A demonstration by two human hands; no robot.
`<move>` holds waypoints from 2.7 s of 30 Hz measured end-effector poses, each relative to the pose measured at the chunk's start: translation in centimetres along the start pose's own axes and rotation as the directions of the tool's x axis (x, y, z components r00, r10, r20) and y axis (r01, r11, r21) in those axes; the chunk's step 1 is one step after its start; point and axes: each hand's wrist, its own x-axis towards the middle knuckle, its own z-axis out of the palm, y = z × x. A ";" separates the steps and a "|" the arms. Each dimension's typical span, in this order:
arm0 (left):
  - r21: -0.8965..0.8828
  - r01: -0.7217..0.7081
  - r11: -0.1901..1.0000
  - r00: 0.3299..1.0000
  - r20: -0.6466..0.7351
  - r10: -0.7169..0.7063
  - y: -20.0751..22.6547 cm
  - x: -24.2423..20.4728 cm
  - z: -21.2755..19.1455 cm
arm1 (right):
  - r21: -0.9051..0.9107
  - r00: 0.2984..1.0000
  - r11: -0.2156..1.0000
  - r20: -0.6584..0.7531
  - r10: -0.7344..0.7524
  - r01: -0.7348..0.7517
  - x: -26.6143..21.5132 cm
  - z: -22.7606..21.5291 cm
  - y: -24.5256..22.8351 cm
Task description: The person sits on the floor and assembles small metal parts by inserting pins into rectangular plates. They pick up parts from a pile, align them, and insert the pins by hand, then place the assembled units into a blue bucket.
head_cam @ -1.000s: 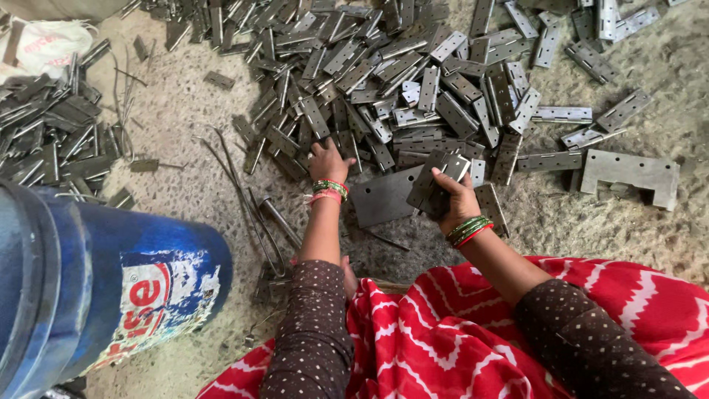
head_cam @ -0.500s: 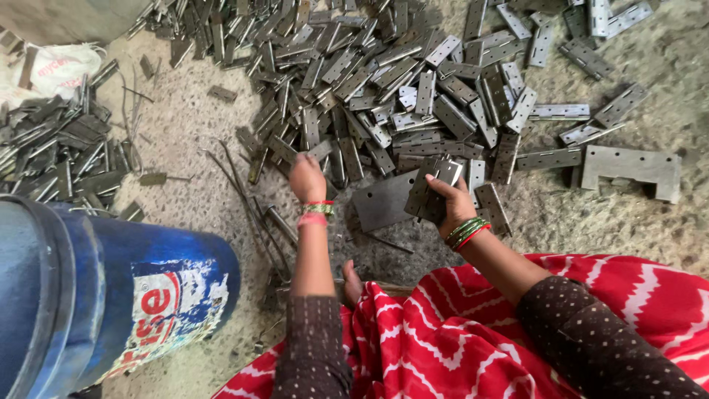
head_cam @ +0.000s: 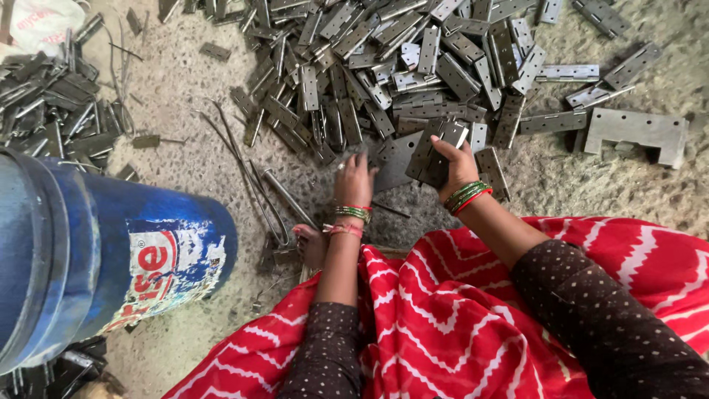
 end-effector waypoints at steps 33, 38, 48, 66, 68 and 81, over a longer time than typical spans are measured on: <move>0.050 -0.181 0.982 0.969 -0.160 0.187 12.9 1.1 -4.4 | -0.163 0.997 0.985 0.046 0.065 -0.056 3.3 -2.6 1.2; 0.043 -0.166 0.985 0.963 -0.206 0.171 13.6 1.1 -5.8 | -0.176 0.990 0.983 0.142 -0.021 0.046 3.8 -3.8 1.4; -0.600 0.180 0.779 0.967 -0.038 -0.253 8.2 2.6 -0.9 | -0.263 0.999 0.964 0.020 0.050 -0.042 3.8 -2.4 0.9; -0.450 0.127 0.884 0.966 -0.144 -0.213 3.2 7.1 -3.2 | 0.025 0.983 0.986 0.085 0.160 -0.162 -0.2 -1.0 -2.2; -0.221 0.277 0.935 0.927 -0.195 -0.320 -2.6 9.4 1.3 | 0.028 0.992 0.994 0.075 0.104 -0.106 1.3 -1.5 -1.7; -0.178 0.377 0.909 0.915 -0.079 -0.395 -5.3 5.2 1.0 | -0.150 0.964 0.975 0.181 0.193 -0.167 0.5 -0.3 -0.4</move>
